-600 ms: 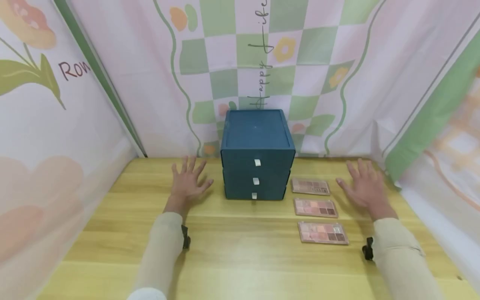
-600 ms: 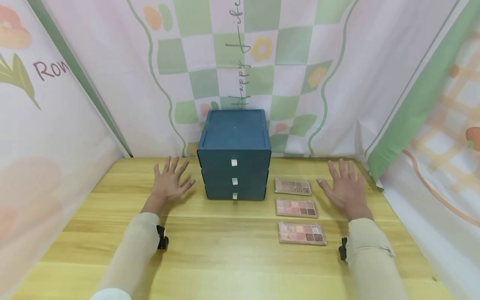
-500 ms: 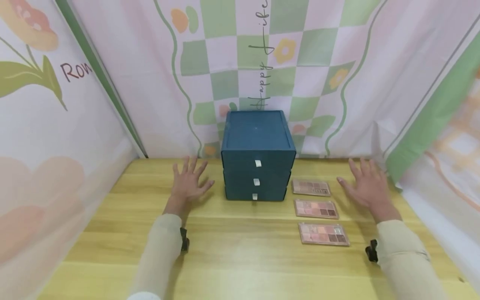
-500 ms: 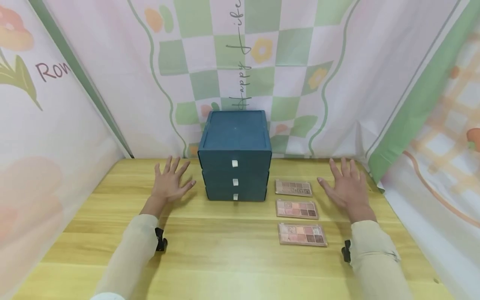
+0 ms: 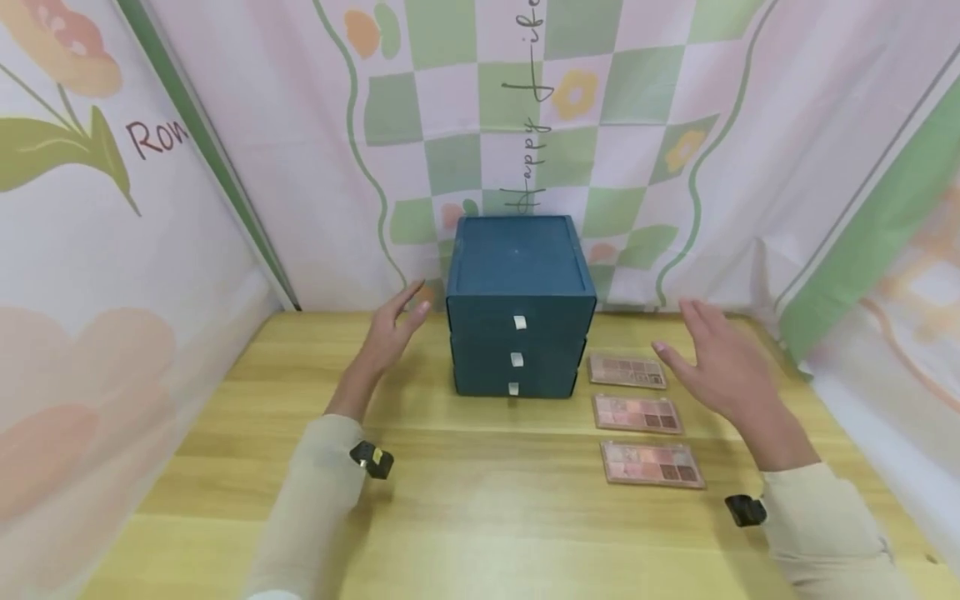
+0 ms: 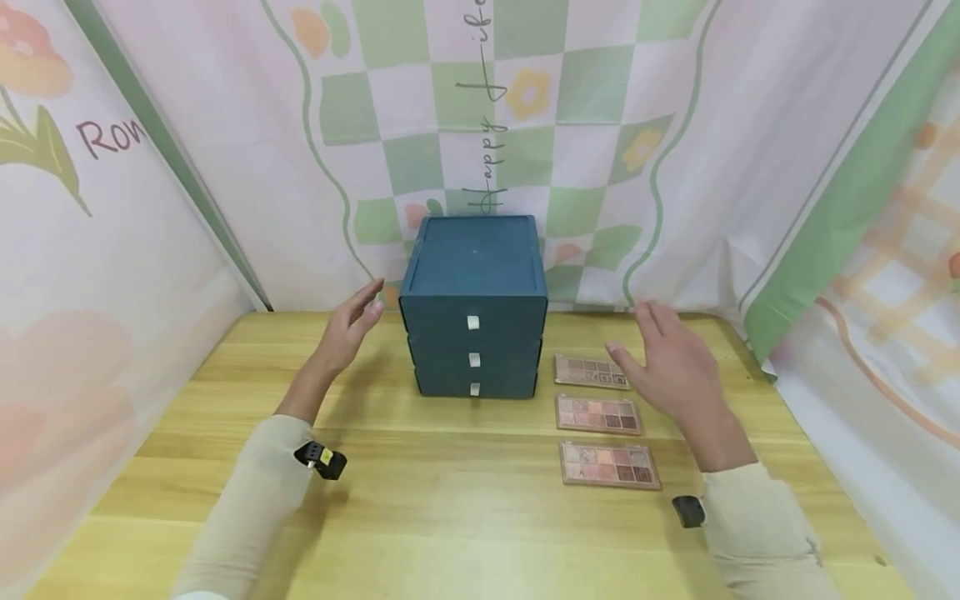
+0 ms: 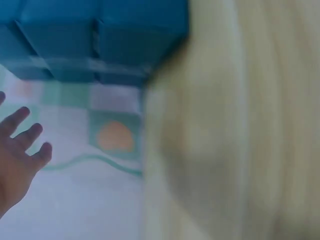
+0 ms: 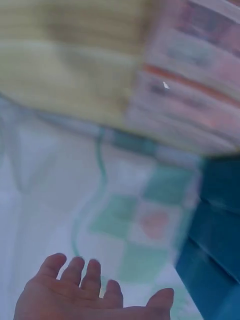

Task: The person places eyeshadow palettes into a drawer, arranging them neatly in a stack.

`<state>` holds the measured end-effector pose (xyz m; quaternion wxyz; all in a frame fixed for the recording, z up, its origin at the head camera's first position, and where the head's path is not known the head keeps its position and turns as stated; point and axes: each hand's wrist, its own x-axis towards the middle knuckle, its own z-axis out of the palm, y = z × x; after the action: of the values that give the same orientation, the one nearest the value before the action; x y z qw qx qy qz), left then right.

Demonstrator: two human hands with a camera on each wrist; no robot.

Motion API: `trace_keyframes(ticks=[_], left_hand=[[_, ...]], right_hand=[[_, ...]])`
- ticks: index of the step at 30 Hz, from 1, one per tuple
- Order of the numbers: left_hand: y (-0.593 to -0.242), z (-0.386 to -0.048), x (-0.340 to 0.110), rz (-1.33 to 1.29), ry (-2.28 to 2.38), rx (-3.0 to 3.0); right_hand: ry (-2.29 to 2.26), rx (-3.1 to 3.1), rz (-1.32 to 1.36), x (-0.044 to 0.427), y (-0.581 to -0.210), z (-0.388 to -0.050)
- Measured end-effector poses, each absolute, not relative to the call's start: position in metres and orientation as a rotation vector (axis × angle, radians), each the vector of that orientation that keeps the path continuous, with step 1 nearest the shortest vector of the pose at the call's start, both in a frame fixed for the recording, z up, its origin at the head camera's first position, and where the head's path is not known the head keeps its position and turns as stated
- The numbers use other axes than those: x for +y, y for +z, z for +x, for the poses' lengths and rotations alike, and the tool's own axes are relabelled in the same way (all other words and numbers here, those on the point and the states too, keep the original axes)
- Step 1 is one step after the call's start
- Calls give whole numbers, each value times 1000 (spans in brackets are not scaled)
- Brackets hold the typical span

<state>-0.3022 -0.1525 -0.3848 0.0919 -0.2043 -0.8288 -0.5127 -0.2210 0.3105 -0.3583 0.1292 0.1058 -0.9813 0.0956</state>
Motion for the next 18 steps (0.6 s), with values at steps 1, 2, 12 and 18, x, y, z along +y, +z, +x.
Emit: trace_keyframes(ticks=[1, 2, 12, 18], left_hand=[[-380, -302, -148, -634, -1602, -2405], [-375, -302, -144, -664, -1660, -2350], [-331, -302, -101, -752, -1980, -2242], [-326, -309, -94, -628, -1986, -2335]], right_hand=[[314, -2845, 305, 303, -354, -217], [342, -2824, 307, 296, -351, -213], [851, -2516, 423, 232, -332, -184], [1184, -2675, 513, 207, -332, -184]])
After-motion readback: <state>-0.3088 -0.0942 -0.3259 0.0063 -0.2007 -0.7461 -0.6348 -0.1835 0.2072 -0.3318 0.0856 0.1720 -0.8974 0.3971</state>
